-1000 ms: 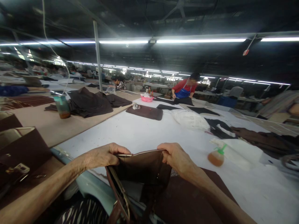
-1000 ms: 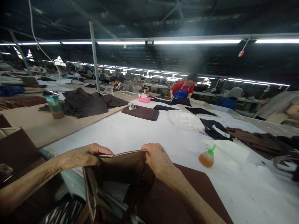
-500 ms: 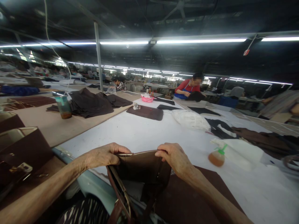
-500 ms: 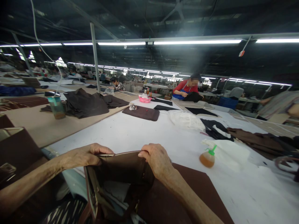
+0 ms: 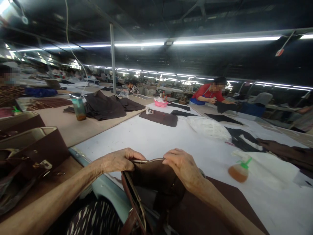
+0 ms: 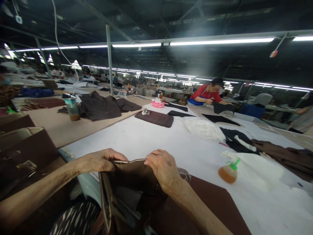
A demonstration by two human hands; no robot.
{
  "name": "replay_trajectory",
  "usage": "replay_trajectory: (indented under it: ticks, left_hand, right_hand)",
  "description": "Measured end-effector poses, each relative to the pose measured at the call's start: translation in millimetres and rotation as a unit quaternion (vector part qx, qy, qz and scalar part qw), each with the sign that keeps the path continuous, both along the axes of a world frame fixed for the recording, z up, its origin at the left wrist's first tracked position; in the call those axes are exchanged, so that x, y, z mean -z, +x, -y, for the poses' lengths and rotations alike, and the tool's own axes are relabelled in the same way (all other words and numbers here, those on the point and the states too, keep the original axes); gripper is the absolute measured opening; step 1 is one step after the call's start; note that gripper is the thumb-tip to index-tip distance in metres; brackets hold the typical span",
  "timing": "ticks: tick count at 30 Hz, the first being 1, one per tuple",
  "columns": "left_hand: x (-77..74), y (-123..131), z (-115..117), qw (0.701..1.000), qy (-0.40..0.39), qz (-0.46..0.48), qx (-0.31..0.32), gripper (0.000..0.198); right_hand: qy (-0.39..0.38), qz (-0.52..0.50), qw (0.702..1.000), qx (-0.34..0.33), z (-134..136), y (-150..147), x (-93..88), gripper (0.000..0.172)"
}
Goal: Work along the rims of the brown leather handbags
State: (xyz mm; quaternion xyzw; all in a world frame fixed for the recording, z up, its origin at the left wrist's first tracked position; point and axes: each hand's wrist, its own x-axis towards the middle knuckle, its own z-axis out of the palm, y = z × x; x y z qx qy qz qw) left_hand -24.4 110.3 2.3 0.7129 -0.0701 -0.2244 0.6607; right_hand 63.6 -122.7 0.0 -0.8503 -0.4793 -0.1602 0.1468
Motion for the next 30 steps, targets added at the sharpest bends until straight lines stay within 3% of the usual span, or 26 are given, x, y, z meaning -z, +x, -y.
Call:
replay_trajectory:
  ticks: [3,10,15,22,28,30]
  left_hand:
    - [1.6,0,-4,1.0,0.004,0.008,-0.001,0.049]
    - [0.6,1,-5,1.0,-0.006,0.014,-0.005,0.048]
    - [1.3,0,-5,1.0,-0.007,0.014,-0.01,0.047]
    - [1.2,-1,-3,1.0,-0.003,0.013,-0.009,0.046]
    - [0.6,-4,-1,1.0,-0.004,-0.003,-0.014,0.044]
    - [0.7,-6,0,1.0,-0.008,-0.002,-0.017,0.044]
  right_hand:
    - [0.031,-0.035,0.999,-0.022,-5,0,9.3,0.025]
    - [0.036,0.1,0.993,-0.045,-6,7,25.5,0.023]
    - [0.032,0.128,0.99,-0.041,-9,9,27.7,0.028]
    - [0.014,0.021,1.0,0.005,-10,1,17.6,0.028]
    - [-0.017,-0.185,0.98,0.069,-17,-11,-14.1,0.025]
    - [-0.029,-0.214,0.975,0.056,-20,-14,-20.2,0.018]
